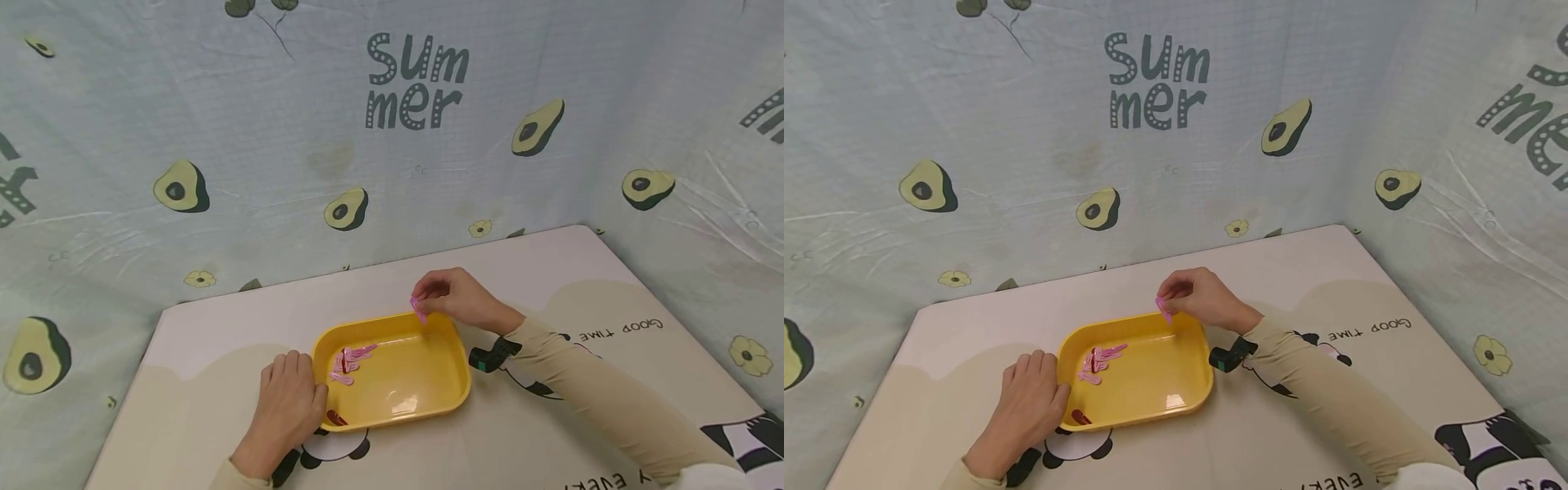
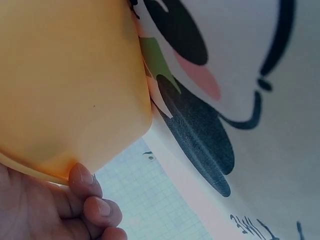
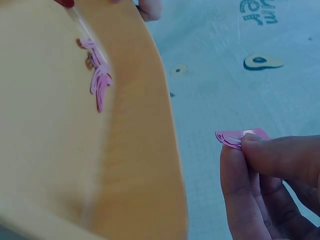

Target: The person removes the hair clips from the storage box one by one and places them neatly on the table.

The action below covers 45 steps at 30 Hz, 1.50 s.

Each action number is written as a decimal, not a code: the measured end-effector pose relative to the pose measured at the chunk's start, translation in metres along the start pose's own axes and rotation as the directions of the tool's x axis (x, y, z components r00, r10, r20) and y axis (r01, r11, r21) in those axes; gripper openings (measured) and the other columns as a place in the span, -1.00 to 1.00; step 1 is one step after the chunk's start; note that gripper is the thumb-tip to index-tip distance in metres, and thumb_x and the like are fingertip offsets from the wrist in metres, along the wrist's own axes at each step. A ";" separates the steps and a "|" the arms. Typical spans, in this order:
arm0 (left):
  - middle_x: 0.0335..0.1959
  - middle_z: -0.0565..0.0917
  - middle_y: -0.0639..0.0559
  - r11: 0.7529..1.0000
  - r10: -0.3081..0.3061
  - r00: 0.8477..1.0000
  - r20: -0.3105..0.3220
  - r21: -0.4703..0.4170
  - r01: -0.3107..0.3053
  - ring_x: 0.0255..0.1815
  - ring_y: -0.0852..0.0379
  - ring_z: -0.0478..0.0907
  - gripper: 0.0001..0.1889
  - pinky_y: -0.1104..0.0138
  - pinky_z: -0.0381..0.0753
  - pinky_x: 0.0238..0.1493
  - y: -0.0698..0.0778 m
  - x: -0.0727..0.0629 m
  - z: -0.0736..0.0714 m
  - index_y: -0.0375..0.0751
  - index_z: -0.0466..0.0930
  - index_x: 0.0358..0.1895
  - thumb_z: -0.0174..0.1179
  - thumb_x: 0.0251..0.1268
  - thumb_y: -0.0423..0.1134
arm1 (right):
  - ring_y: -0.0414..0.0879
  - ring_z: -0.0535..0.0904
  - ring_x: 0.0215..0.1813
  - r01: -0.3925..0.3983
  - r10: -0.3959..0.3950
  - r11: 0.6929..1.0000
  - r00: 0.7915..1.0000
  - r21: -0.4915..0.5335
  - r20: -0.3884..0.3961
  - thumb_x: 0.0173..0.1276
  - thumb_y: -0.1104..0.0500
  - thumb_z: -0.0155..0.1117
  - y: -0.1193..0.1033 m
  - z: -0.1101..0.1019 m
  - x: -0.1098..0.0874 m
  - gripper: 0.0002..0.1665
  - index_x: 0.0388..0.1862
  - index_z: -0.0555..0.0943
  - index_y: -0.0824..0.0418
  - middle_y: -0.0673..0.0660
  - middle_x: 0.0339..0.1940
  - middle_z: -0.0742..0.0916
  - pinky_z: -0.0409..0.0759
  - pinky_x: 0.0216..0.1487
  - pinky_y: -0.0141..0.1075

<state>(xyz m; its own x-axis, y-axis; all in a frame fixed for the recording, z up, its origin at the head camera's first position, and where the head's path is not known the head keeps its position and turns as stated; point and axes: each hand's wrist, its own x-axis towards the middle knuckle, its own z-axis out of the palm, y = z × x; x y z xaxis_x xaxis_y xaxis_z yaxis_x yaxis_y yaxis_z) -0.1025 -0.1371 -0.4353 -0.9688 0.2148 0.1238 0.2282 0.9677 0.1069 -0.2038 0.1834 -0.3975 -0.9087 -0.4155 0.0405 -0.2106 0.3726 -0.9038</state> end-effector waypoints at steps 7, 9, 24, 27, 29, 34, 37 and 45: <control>-0.39 0.28 -0.04 1.000 0.004 1.000 0.001 -0.002 -0.004 -0.24 -0.03 0.21 -0.83 0.07 0.20 -0.04 0.000 0.000 -0.001 -0.29 0.40 -0.25 0.08 0.32 -0.22 | -0.09 0.73 -0.18 -0.020 0.021 1.000 0.999 0.011 -0.034 0.35 0.22 0.42 0.010 -0.012 -0.004 -0.84 -0.10 0.71 0.17 0.12 -0.17 0.80 0.72 -0.01 -0.30; -0.40 0.28 -0.04 1.000 0.006 1.000 -0.002 0.001 -0.006 -0.25 -0.02 0.21 -0.83 0.08 0.20 -0.05 -0.001 0.000 -0.002 -0.28 0.39 -0.26 0.09 0.32 -0.23 | -0.10 0.73 -0.17 -0.022 0.023 1.000 0.999 0.010 -0.045 0.36 0.21 0.41 0.012 -0.015 -0.005 -0.84 -0.09 0.71 0.17 0.12 -0.15 0.80 0.72 0.00 -0.29; -0.41 0.28 -0.04 1.000 0.010 1.000 0.000 0.000 -0.010 -0.26 -0.03 0.21 -0.83 0.08 0.21 -0.08 -0.001 0.002 -0.002 -0.28 0.39 -0.27 0.08 0.32 -0.23 | -0.10 0.75 -0.12 -0.089 0.097 0.994 0.988 0.067 -0.121 0.37 0.19 0.41 0.024 -0.035 -0.016 -0.76 -0.02 0.69 0.23 0.19 -0.08 0.79 0.72 0.04 -0.29; -0.41 0.29 -0.04 1.000 0.007 1.000 0.001 0.002 -0.007 -0.25 -0.03 0.22 -0.83 0.08 0.21 -0.08 -0.001 0.001 -0.002 -0.28 0.39 -0.27 0.09 0.32 -0.22 | -0.10 0.76 -0.11 -0.100 0.111 0.991 0.986 0.090 -0.128 0.36 0.19 0.41 0.030 -0.036 -0.017 -0.76 -0.03 0.68 0.23 0.18 -0.08 0.79 0.73 0.04 -0.28; -0.41 0.28 -0.04 1.000 0.010 1.000 -0.004 0.003 -0.010 -0.25 -0.02 0.21 -0.83 0.09 0.20 -0.09 -0.001 0.001 -0.002 -0.28 0.39 -0.27 0.09 0.32 -0.22 | -0.10 0.76 -0.11 -0.107 0.120 0.990 0.983 0.096 -0.140 0.36 0.18 0.42 0.033 -0.038 -0.019 -0.76 -0.03 0.68 0.22 0.17 -0.08 0.79 0.74 0.05 -0.28; -0.41 0.28 -0.03 1.000 0.019 1.000 -0.021 0.007 -0.019 -0.27 -0.02 0.20 -0.83 0.11 0.19 -0.11 -0.001 0.000 -0.001 -0.28 0.39 -0.27 0.09 0.31 -0.23 | -0.11 0.76 -0.10 -0.122 0.138 0.987 0.977 0.106 -0.164 0.36 0.18 0.43 0.039 -0.043 -0.024 -0.73 0.00 0.68 0.22 0.16 -0.06 0.78 0.74 0.06 -0.26; -0.42 0.27 -0.03 1.000 0.021 0.999 -0.027 0.007 -0.021 -0.28 -0.02 0.19 -0.83 0.12 0.18 -0.12 -0.001 0.001 -0.001 -0.29 0.39 -0.28 0.08 0.31 -0.23 | -0.14 0.75 -0.11 -0.121 0.142 0.985 0.972 0.120 -0.188 0.36 0.18 0.43 0.041 -0.048 -0.026 -0.72 0.01 0.68 0.23 0.15 -0.07 0.78 0.73 0.04 -0.31; -0.41 0.29 -0.04 1.000 0.010 1.000 -0.007 0.005 -0.010 -0.27 -0.03 0.20 -0.82 0.10 0.19 -0.10 0.000 0.001 -0.001 -0.30 0.39 -0.26 0.08 0.32 -0.23 | -0.21 0.73 -0.12 -0.152 0.179 0.979 0.959 0.134 -0.221 0.38 0.14 0.42 0.049 -0.057 -0.033 -0.66 0.04 0.66 0.29 0.16 -0.04 0.77 0.70 0.02 -0.43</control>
<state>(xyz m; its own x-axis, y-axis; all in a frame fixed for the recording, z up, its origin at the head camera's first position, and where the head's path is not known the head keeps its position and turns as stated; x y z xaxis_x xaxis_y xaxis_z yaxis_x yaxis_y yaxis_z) -0.1037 -0.1373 -0.4344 -0.9657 0.2233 0.1322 0.2372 0.9662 0.1007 -0.2049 0.2629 -0.4188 -0.9886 -0.1478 -0.0289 -0.0197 0.3168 -0.9483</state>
